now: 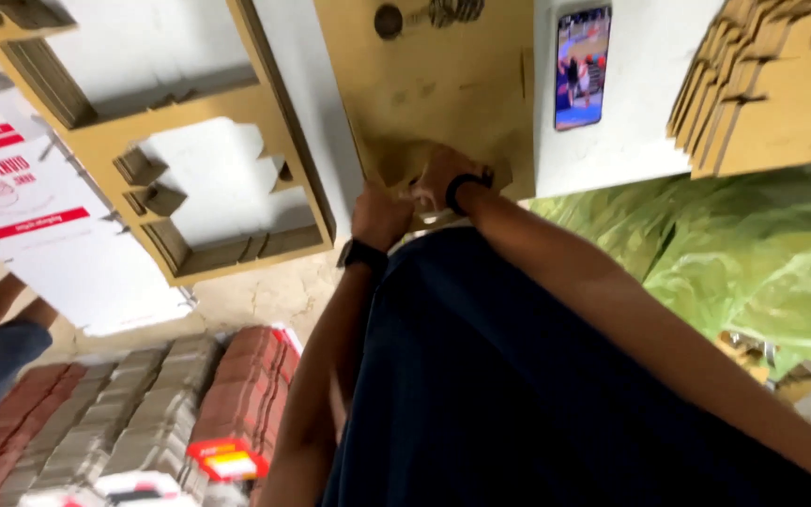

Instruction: Folding flat cardboard sheets into boxes at a packaging station.

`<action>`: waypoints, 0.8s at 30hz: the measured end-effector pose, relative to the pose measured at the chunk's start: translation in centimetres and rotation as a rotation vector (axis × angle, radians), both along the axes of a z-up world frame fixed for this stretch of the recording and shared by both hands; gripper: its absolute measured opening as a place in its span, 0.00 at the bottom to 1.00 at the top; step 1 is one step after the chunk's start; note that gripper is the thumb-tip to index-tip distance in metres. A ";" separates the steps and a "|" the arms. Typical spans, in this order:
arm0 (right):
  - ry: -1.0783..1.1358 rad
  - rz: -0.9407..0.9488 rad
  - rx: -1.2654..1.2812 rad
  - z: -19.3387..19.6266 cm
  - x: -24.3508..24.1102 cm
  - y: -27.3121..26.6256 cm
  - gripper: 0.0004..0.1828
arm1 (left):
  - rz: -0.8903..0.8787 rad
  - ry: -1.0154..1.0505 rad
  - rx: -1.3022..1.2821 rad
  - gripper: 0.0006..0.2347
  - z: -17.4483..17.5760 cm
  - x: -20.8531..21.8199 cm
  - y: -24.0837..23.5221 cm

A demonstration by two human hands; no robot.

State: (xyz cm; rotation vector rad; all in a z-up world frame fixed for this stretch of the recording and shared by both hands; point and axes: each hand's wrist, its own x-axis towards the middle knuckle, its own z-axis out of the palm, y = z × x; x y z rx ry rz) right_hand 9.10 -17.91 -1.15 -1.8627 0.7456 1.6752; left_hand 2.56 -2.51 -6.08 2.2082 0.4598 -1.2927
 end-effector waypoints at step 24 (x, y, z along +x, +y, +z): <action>-0.180 0.352 -0.068 -6.3 -3.6 -0.1 0.11 | 0.076 -0.044 -0.209 0.20 -3.6 4.8 3.6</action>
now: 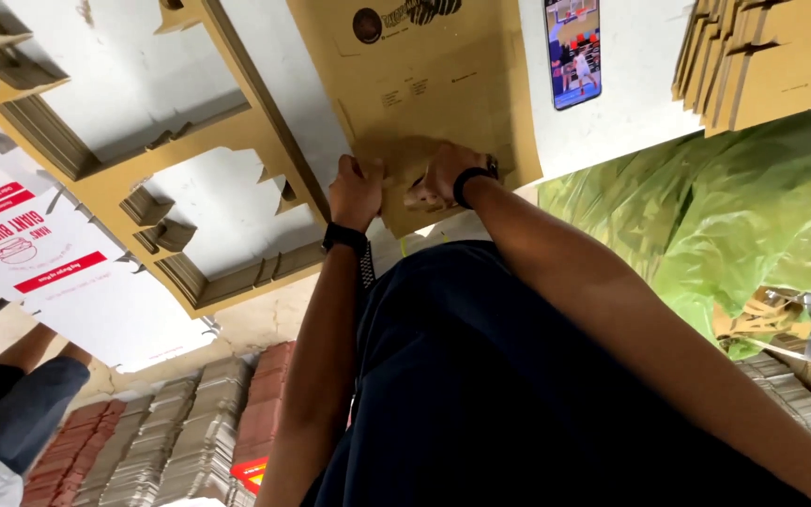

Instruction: Folding flat cardboard sheets into boxes at a packaging station.

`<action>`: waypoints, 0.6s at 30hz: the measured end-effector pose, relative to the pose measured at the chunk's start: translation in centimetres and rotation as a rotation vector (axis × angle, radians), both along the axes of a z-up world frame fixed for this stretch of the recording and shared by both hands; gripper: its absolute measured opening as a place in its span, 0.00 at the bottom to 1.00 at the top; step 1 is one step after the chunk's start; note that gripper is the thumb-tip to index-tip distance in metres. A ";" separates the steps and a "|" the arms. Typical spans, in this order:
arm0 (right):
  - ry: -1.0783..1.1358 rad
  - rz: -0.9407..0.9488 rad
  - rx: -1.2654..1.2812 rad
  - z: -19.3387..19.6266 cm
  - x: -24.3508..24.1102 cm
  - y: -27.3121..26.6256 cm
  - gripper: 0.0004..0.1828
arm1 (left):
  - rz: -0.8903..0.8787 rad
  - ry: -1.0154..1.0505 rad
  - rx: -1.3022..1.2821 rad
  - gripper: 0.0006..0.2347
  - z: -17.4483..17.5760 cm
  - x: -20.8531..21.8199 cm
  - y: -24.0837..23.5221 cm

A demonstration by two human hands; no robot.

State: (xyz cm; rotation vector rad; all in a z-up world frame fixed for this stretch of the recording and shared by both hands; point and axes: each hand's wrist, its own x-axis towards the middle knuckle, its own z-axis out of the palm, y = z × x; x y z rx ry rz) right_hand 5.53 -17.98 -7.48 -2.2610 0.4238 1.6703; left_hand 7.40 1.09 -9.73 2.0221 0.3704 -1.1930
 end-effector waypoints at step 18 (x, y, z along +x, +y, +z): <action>0.042 -0.334 0.504 1.8 -0.8 -4.3 0.23 | -0.177 -0.096 0.231 0.26 2.0 1.4 -0.8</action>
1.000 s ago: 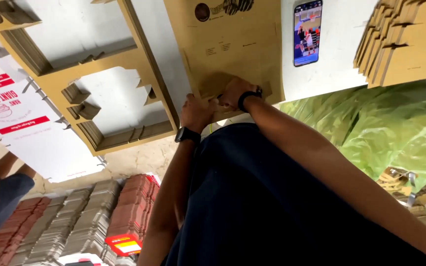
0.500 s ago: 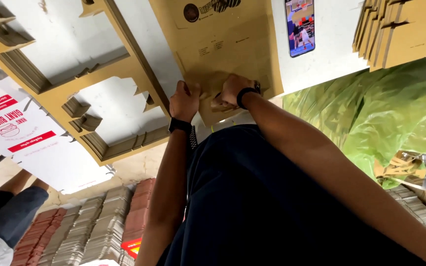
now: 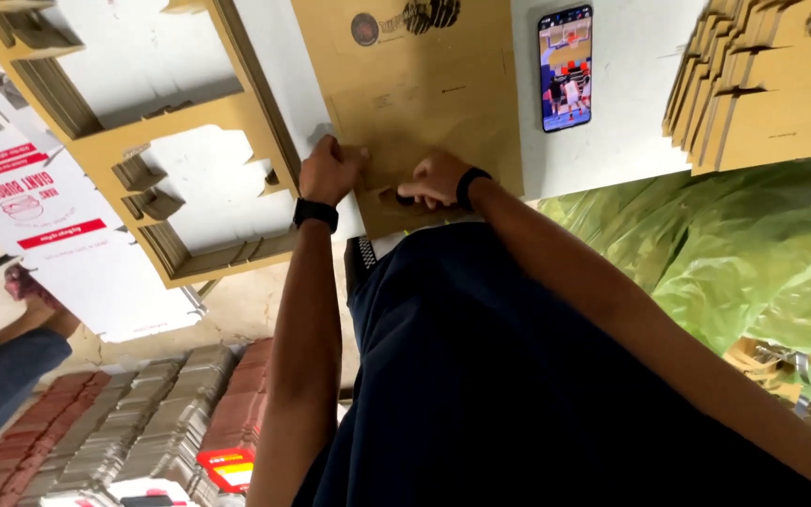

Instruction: Folding flat cardboard sheets into boxes at a packaging station.

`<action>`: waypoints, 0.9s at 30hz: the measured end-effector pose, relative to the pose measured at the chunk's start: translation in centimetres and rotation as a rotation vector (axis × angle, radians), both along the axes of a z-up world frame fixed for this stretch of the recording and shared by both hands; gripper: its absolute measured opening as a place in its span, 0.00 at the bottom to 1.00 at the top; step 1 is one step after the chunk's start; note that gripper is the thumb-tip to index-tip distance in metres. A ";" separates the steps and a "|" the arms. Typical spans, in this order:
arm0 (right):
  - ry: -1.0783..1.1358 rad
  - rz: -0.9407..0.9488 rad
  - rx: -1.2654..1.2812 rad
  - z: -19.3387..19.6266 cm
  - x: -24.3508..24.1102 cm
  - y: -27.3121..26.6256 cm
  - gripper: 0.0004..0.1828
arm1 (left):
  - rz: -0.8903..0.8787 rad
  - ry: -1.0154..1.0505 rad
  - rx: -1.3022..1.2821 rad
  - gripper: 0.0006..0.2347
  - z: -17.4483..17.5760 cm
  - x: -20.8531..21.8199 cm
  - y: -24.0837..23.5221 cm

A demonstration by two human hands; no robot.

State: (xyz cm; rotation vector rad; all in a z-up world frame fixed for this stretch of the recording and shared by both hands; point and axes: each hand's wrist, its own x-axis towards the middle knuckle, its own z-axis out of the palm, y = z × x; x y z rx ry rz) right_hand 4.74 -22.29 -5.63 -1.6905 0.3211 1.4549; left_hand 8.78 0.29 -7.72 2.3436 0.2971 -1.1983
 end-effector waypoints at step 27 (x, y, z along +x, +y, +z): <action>0.050 -0.497 0.004 -3.9 4.8 3.2 0.48 | 0.167 0.143 -0.089 0.22 2.7 6.3 -1.3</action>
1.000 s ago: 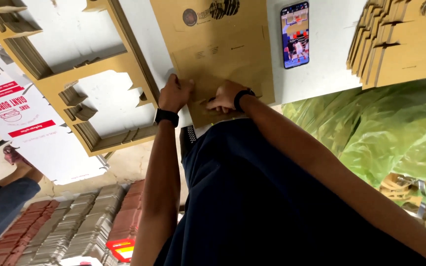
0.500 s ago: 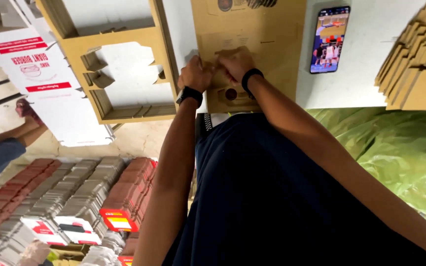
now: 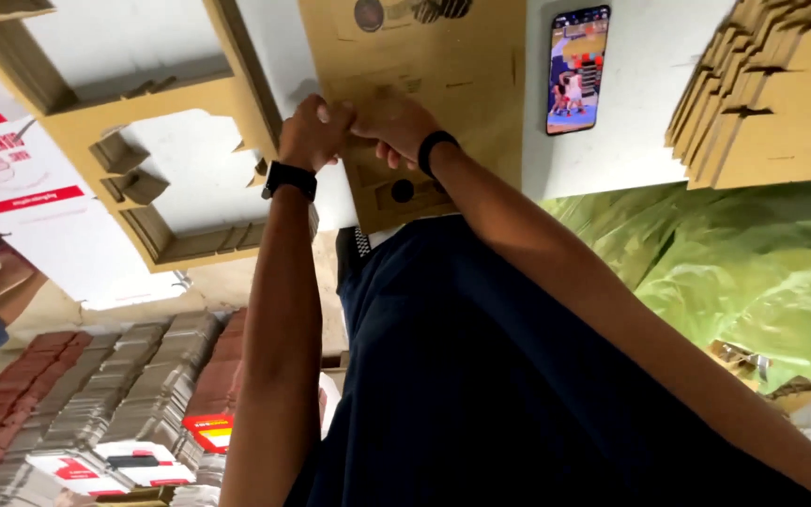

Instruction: Folding flat cardboard sheets into boxes at a packaging station.

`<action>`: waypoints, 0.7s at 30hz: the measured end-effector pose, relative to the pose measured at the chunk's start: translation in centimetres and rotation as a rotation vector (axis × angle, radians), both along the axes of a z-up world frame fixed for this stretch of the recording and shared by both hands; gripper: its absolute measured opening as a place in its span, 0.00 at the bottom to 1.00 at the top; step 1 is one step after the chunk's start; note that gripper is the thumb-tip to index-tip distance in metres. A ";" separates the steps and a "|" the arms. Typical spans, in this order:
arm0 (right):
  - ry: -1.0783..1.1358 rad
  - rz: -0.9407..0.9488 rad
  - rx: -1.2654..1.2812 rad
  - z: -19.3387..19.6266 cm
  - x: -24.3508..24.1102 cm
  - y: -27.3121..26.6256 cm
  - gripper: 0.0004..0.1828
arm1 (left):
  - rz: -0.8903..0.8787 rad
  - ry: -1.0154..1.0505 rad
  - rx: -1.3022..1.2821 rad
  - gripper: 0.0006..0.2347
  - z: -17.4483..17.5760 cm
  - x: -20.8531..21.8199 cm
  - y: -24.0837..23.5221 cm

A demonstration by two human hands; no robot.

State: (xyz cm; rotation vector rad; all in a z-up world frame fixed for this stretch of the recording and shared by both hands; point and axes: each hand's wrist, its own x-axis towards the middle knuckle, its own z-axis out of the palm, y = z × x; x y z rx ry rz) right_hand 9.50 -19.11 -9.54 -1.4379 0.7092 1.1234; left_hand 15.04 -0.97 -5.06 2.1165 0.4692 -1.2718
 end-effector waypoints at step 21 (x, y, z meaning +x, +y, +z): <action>0.070 0.001 -0.250 5.3 4.3 1.6 0.26 | -0.268 -0.174 0.346 0.10 -1.7 0.0 -2.3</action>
